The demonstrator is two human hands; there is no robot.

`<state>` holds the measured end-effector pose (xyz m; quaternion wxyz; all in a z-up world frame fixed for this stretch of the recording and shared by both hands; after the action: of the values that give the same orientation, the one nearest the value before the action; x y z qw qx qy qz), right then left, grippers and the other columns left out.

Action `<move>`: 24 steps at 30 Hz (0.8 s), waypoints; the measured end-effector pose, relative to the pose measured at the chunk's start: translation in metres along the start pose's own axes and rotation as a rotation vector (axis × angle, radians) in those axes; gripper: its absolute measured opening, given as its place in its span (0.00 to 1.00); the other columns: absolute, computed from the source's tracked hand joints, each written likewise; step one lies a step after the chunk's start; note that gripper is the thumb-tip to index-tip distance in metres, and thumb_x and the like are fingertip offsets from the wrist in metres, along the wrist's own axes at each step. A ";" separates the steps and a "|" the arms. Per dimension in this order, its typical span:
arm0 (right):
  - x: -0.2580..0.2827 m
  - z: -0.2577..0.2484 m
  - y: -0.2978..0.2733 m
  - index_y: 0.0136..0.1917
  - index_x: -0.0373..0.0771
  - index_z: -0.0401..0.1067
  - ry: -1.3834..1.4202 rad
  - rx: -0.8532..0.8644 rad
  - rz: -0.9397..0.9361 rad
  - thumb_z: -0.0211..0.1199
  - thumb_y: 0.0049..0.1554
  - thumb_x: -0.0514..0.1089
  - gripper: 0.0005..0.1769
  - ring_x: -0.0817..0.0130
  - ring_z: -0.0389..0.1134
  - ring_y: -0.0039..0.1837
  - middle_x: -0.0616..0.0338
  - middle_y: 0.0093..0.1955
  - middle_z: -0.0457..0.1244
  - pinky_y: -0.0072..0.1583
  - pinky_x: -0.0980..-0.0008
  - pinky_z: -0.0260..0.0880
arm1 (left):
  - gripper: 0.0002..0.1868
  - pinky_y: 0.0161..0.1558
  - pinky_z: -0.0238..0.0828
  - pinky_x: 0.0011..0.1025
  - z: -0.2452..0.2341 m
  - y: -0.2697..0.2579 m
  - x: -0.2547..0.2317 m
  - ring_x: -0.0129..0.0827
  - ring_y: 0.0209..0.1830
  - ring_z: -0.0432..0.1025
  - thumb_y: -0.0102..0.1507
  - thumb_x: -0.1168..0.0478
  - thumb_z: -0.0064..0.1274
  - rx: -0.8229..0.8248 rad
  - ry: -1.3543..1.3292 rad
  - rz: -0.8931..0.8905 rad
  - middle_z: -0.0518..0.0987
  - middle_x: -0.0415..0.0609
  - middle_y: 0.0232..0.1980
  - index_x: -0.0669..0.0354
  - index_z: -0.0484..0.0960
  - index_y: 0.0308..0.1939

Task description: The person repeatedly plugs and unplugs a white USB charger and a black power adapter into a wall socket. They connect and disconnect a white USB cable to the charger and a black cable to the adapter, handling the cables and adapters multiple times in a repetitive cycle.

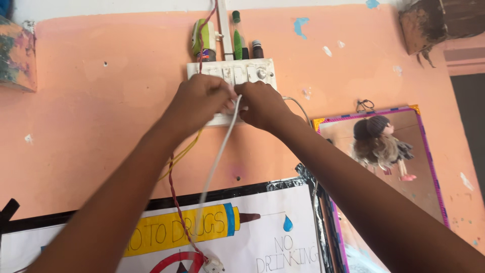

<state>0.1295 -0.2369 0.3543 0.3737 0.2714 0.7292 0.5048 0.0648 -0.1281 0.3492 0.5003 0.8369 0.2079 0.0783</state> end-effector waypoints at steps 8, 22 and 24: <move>-0.014 0.006 0.008 0.50 0.47 0.81 -0.147 0.010 0.138 0.70 0.48 0.40 0.15 0.48 0.72 0.51 0.49 0.45 0.71 0.52 0.49 0.72 | 0.11 0.56 0.63 0.46 0.033 0.008 0.011 0.44 0.48 0.78 0.54 0.65 0.59 -0.190 1.093 0.297 0.83 0.49 0.41 0.53 0.81 0.40; -0.031 0.008 0.016 0.47 0.36 0.75 -0.263 -0.023 0.036 0.80 0.44 0.53 0.25 0.39 0.68 0.52 0.40 0.47 0.67 0.54 0.47 0.71 | 0.13 0.46 0.74 0.42 0.050 0.061 0.042 0.46 0.44 0.80 0.48 0.64 0.65 -0.155 1.180 0.174 0.84 0.54 0.41 0.52 0.85 0.37; -0.030 0.006 0.014 0.47 0.41 0.77 -0.298 -0.042 0.069 0.80 0.38 0.50 0.25 0.42 0.69 0.52 0.45 0.47 0.68 0.51 0.46 0.70 | 0.12 0.47 0.74 0.42 0.048 0.065 0.047 0.47 0.45 0.80 0.49 0.67 0.64 -0.133 1.201 0.164 0.84 0.55 0.42 0.54 0.86 0.37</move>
<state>0.1519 -0.2520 0.3741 0.4659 0.3604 0.6454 0.4864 0.1415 -0.1736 0.3785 0.3391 0.6266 0.3832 0.5878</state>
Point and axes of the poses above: each hand's wrist, its own y-axis towards the middle knuckle, its own z-axis out of the palm, x = y × z, the point moved 10 cm from there along y, towards the middle knuckle
